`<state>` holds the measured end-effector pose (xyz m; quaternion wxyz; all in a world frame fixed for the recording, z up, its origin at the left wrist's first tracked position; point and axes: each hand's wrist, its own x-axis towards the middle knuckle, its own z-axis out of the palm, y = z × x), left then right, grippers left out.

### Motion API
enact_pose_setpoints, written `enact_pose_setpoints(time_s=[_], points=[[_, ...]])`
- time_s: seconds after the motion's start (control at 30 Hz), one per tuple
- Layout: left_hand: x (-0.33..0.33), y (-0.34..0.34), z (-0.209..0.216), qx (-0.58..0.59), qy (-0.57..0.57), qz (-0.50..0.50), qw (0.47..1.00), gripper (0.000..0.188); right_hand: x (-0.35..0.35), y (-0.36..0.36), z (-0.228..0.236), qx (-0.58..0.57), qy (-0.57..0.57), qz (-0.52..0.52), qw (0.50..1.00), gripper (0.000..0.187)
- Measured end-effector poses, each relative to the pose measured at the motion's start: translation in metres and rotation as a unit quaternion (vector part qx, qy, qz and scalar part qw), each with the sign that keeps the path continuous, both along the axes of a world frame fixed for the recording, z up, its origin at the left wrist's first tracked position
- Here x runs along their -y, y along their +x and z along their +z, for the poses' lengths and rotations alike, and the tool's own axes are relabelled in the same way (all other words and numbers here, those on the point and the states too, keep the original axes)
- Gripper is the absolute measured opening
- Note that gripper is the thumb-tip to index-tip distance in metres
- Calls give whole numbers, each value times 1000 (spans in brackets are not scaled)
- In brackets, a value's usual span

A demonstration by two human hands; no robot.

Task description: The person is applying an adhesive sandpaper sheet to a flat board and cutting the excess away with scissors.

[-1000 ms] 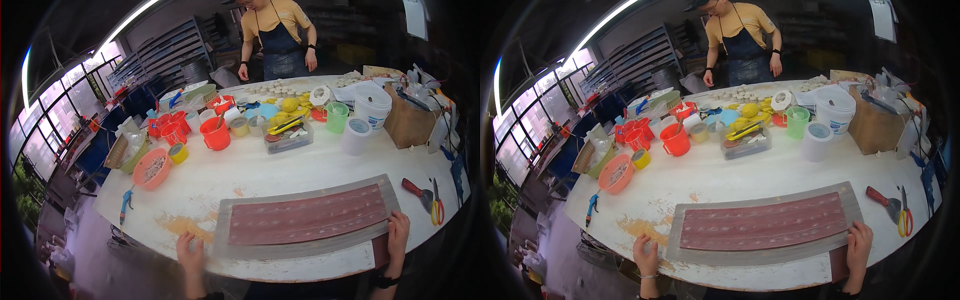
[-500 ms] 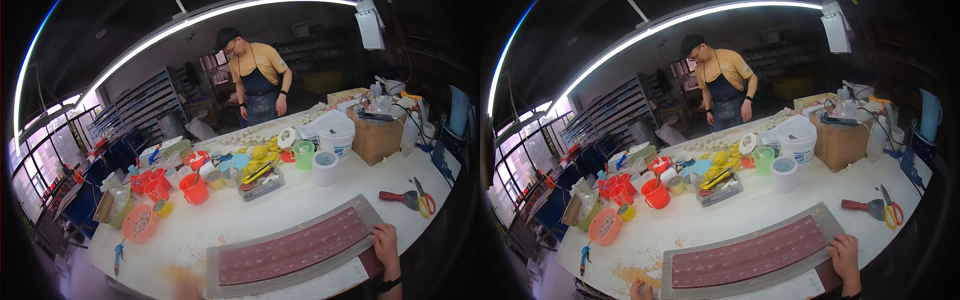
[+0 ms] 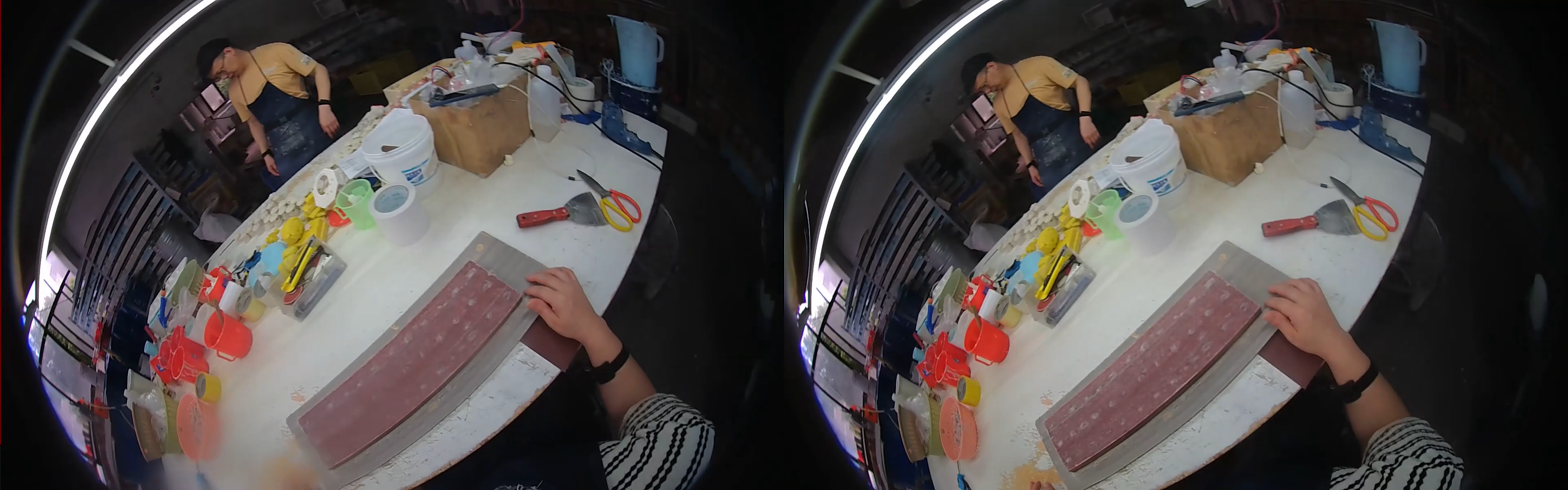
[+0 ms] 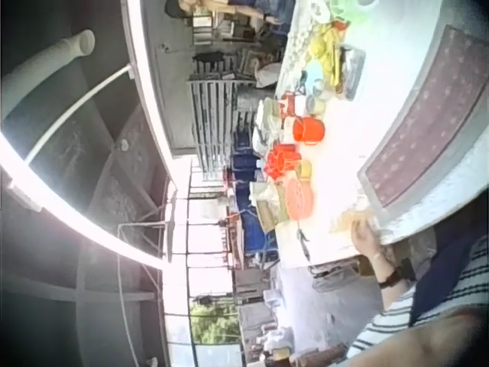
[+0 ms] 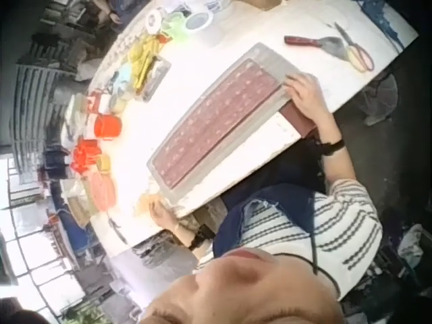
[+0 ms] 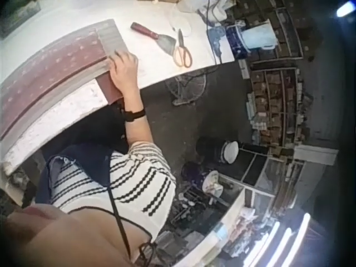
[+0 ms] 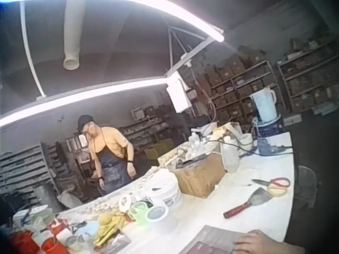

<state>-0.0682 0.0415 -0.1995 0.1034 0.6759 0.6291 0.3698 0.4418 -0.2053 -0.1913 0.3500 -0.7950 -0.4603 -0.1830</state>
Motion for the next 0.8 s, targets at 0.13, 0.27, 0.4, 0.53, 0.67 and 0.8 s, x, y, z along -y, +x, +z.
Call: enact_pose_setpoints(time_s=[0.13, 0.27, 0.4, 0.53, 0.67, 0.8], points=[[0, -6, -5, -18, 22, -11, 1000, 38, 3, 0, 0, -1, -1, 14, 1000, 20], [1, -6, -5, -8, -4, -3, 1000, 40, 12, -3, -5, 0, -6, 16, 1000, 21], [6, -7, -3, -15, 7, 8, 1000, 39, 12, -5, -4, 3, -3, 14, 1000, 21], [4, -7, -4, -26, 14, -4, 1000, 39, 13, -3, -7, 9, -4, 13, 1000, 23], [6, 2, 1, -35, -4, 19, 999, 38, 8, -6, 4, 3, -27, 14, 1000, 33], [4, 1, 0, -2, -9, 20, 1000, 37, 7, -4, 10, 41, -47, 28, 998, 40]])
